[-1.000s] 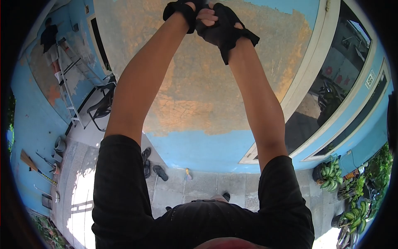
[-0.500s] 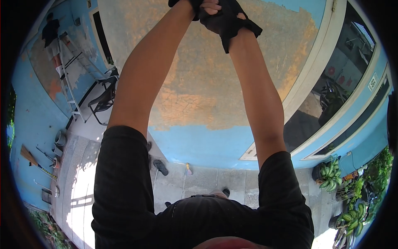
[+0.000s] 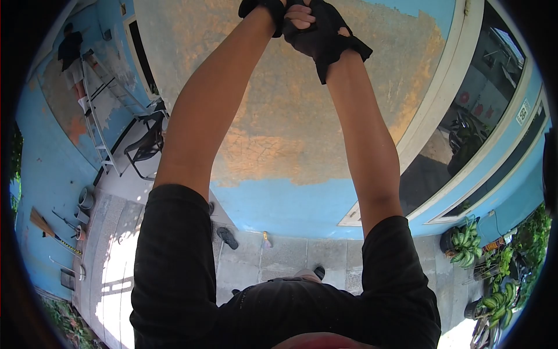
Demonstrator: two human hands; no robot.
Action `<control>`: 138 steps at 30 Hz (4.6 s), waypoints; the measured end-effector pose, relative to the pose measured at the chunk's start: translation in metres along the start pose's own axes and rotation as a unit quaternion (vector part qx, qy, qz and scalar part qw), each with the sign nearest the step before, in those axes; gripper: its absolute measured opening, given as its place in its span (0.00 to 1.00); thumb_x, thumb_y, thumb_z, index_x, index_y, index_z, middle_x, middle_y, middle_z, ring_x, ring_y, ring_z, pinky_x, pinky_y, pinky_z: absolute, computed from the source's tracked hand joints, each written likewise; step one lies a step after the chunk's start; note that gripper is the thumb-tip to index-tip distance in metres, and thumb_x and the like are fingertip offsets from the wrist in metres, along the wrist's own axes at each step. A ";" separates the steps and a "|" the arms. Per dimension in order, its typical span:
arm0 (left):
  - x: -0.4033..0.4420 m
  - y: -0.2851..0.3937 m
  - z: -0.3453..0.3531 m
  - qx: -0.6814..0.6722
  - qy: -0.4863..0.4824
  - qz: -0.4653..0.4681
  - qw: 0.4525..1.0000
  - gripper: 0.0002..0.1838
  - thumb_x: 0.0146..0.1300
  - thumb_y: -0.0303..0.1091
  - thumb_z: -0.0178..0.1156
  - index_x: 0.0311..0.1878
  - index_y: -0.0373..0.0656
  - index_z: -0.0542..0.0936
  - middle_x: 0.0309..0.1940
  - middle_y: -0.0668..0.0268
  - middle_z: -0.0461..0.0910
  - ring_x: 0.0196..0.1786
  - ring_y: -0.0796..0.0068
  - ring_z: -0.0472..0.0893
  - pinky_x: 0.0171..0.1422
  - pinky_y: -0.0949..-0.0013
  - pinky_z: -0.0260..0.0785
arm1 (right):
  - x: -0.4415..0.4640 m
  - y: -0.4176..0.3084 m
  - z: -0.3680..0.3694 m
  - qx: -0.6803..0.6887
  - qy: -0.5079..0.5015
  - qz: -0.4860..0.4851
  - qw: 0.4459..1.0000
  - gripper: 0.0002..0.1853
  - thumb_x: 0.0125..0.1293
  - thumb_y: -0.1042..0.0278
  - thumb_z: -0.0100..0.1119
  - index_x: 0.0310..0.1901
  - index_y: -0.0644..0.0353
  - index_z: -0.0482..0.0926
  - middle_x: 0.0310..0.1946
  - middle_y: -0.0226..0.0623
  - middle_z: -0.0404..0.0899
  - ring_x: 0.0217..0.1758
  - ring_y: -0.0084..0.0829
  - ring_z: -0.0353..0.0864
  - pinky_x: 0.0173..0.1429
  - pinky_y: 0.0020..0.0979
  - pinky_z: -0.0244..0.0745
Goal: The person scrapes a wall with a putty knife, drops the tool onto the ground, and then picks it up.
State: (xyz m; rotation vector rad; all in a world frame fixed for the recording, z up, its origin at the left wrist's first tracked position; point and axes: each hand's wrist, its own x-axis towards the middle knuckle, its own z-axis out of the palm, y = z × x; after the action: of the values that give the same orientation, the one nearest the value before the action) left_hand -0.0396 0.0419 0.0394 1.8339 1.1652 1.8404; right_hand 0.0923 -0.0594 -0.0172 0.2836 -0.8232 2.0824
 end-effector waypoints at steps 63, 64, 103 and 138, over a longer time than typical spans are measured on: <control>-0.053 0.046 -0.030 -0.409 -0.408 -0.215 0.788 0.24 0.67 0.58 0.53 0.29 0.47 0.81 0.18 0.63 0.74 0.23 0.65 0.72 0.28 0.57 0.66 | 0.006 -0.008 -0.012 -0.013 -0.044 0.027 0.999 0.08 0.77 0.61 0.40 0.40 0.53 0.65 0.21 0.26 0.65 0.17 0.19 0.61 0.21 0.22 0.59; -0.012 0.004 -0.003 -0.332 -0.217 -0.159 0.904 0.24 0.68 0.58 0.52 0.30 0.46 0.81 0.18 0.63 0.73 0.22 0.66 0.71 0.27 0.58 0.65 | -0.001 -0.007 -0.009 -0.015 -0.047 0.024 0.998 0.08 0.77 0.61 0.40 0.39 0.53 0.65 0.21 0.26 0.65 0.17 0.19 0.62 0.21 0.22 0.60; -0.606 -0.170 0.118 -0.530 -0.020 -0.590 0.609 0.40 0.65 0.72 0.43 0.69 0.52 0.64 0.63 0.71 0.70 0.49 0.67 0.71 0.58 0.54 0.66 | -0.375 0.165 -0.255 -0.715 0.499 -0.054 0.486 0.13 0.69 0.68 0.54 0.53 0.58 0.71 0.36 0.50 0.83 0.39 0.47 0.84 0.37 0.43 0.76; -0.633 -0.123 0.153 -0.507 0.046 -0.474 0.718 0.20 0.67 0.62 0.53 0.46 0.56 0.74 0.35 0.74 0.74 0.39 0.79 0.74 0.43 0.68 0.70 | -0.431 0.159 -0.263 -0.664 0.440 0.042 0.603 0.15 0.70 0.67 0.55 0.55 0.64 0.72 0.38 0.43 0.83 0.36 0.29 0.82 0.40 0.31 0.75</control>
State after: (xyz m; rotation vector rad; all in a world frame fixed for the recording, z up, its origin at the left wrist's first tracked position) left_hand 0.1550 -0.2757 -0.5093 0.3600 0.6101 1.3837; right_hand 0.2538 -0.2305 -0.4916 -1.4786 -1.4098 0.8734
